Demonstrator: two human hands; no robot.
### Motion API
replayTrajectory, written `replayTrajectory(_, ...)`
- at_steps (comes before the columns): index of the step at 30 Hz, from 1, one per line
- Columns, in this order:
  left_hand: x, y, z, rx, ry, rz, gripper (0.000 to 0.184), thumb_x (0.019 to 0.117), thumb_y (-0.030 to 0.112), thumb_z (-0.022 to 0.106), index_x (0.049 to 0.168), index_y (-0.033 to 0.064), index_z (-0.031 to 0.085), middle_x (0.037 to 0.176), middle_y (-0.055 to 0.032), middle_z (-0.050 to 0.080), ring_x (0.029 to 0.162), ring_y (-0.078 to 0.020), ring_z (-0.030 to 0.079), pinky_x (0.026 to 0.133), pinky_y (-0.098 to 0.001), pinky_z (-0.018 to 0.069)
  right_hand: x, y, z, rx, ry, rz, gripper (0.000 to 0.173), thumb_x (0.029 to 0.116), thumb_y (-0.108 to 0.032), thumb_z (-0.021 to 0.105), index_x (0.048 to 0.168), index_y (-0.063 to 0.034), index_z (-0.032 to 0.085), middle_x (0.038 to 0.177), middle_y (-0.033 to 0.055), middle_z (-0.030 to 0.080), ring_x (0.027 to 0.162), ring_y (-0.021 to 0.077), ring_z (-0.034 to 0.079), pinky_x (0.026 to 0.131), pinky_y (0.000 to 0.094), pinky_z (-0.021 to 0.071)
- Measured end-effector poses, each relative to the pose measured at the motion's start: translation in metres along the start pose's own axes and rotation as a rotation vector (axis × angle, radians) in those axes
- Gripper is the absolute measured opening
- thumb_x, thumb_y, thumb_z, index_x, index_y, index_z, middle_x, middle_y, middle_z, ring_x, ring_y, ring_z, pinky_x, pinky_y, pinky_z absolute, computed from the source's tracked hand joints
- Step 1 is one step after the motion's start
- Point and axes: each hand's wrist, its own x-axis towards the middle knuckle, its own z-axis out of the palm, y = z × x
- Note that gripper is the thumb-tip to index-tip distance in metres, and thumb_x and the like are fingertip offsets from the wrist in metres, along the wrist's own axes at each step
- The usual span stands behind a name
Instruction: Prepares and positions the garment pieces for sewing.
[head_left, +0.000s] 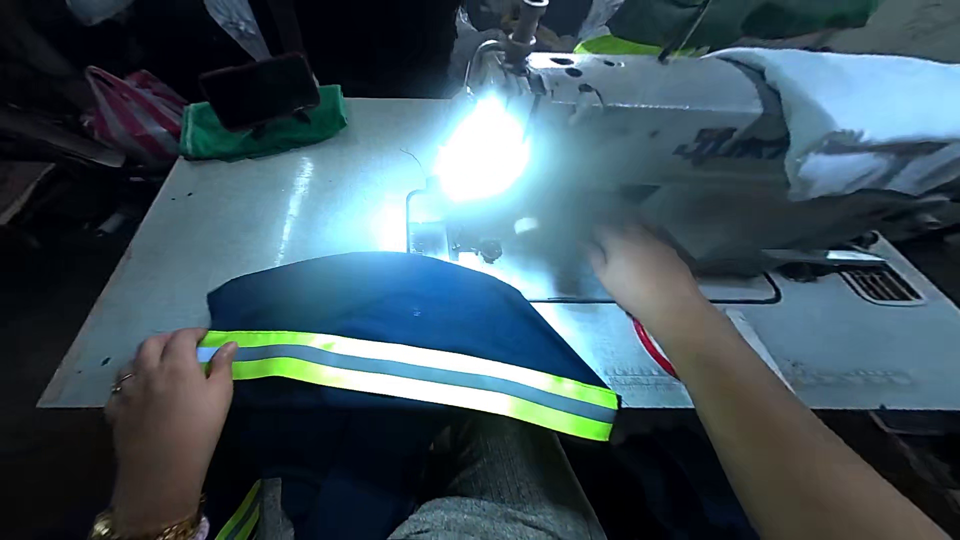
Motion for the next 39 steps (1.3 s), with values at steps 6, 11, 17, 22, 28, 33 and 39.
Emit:
replayTrajectory(6, 0.011, 0.033, -0.008, -0.363, 0.165, -0.057, 0.031, 0.1081, 0.013, 0.046, 0.128, -0.0092, 0.053, 0.113, -0.0339, 0.064, 0.103, -0.0471, 0.065, 0.088, -0.0643, 0.0504, -0.024, -0.059, -0.008, 0.156, 0.001, -0.205, 0.029, 0.0968, -0.023, 0.07, 0.112, 0.0019, 0.072, 0.115, 0.0292, 0.066, 0.11, 0.0505, 0.063, 0.09, 0.0686, 0.0504)
replayTrajectory(11, 0.121, 0.072, -0.042, -0.122, 0.175, 0.434, 0.035, 0.1097, 0.016, 0.045, 0.129, -0.0116, 0.056, 0.122, -0.0372, 0.062, 0.107, -0.0573, 0.063, 0.087, -0.0717, 0.049, -0.112, -0.123, 0.027, 0.206, 0.048, -0.393, 0.033, 0.0968, -0.026, 0.062, 0.125, -0.0123, 0.075, 0.099, 0.0124, 0.07, 0.087, 0.0284, 0.071, 0.069, 0.0429, 0.0607)
replayTrajectory(17, 0.184, 0.15, -0.004, 0.039, -0.251, 0.615, 0.036, 0.0972, 0.011, 0.067, 0.132, 0.0031, 0.064, 0.135, -0.0334, 0.054, 0.123, -0.0585, 0.051, 0.093, -0.0758, 0.0439, -0.126, -0.138, 0.008, 0.124, 0.17, -0.359, 0.042, 0.0995, -0.041, 0.054, 0.124, -0.0147, 0.075, 0.12, 0.0097, 0.073, 0.108, 0.0271, 0.071, 0.084, 0.0423, 0.0585)
replayTrajectory(22, 0.095, 0.151, 0.041, 0.108, -0.479, 0.473, 0.062, 0.1068, 0.049, 0.045, 0.161, 0.0203, 0.036, 0.167, -0.015, 0.029, 0.153, -0.0416, 0.027, 0.115, -0.0717, 0.0251, -0.108, -0.124, 0.034, 0.192, -0.02, -0.554, 0.065, 0.105, -0.056, 0.034, 0.142, -0.0083, 0.061, 0.15, 0.0115, 0.057, 0.141, 0.0294, 0.052, 0.113, 0.0546, 0.0439)
replayTrajectory(28, 0.132, 0.176, 0.079, 0.045, -0.352, 0.589, 0.059, 0.1081, 0.052, 0.036, 0.157, 0.0204, 0.043, 0.167, -0.0133, 0.03, 0.155, -0.041, 0.023, 0.116, -0.075, 0.0142, -0.082, -0.118, 0.045, 0.129, 0.014, -0.449, 0.062, 0.1061, -0.05, 0.034, 0.146, -0.0088, 0.058, 0.153, 0.0071, 0.055, 0.142, 0.0233, 0.051, 0.115, 0.0501, 0.0422)
replayTrajectory(33, 0.18, 0.197, 0.13, -0.247, -0.486, 0.596, 0.059, 0.0986, 0.022, 0.065, 0.15, 0.0003, 0.046, 0.163, -0.0201, 0.033, 0.153, -0.0327, 0.028, 0.124, -0.0459, 0.0262, -0.066, -0.097, 0.051, 0.062, 0.016, -0.271, 0.066, 0.1065, -0.05, 0.033, 0.154, -0.0063, 0.047, 0.161, 0.0079, 0.044, 0.15, 0.0231, 0.04, 0.122, 0.0531, 0.0312)
replayTrajectory(39, 0.102, 0.188, 0.086, -0.109, -0.305, 0.867, 0.052, 0.1049, 0.046, 0.039, 0.135, 0.0133, 0.067, 0.136, -0.015, 0.064, 0.135, -0.0347, 0.053, 0.118, -0.0659, 0.027, -0.104, -0.068, 0.034, -0.016, 0.029, -0.246, 0.066, 0.1052, -0.046, 0.035, 0.147, 0.0012, 0.053, 0.153, 0.0155, 0.053, 0.141, 0.0323, 0.052, 0.115, 0.062, 0.0363)
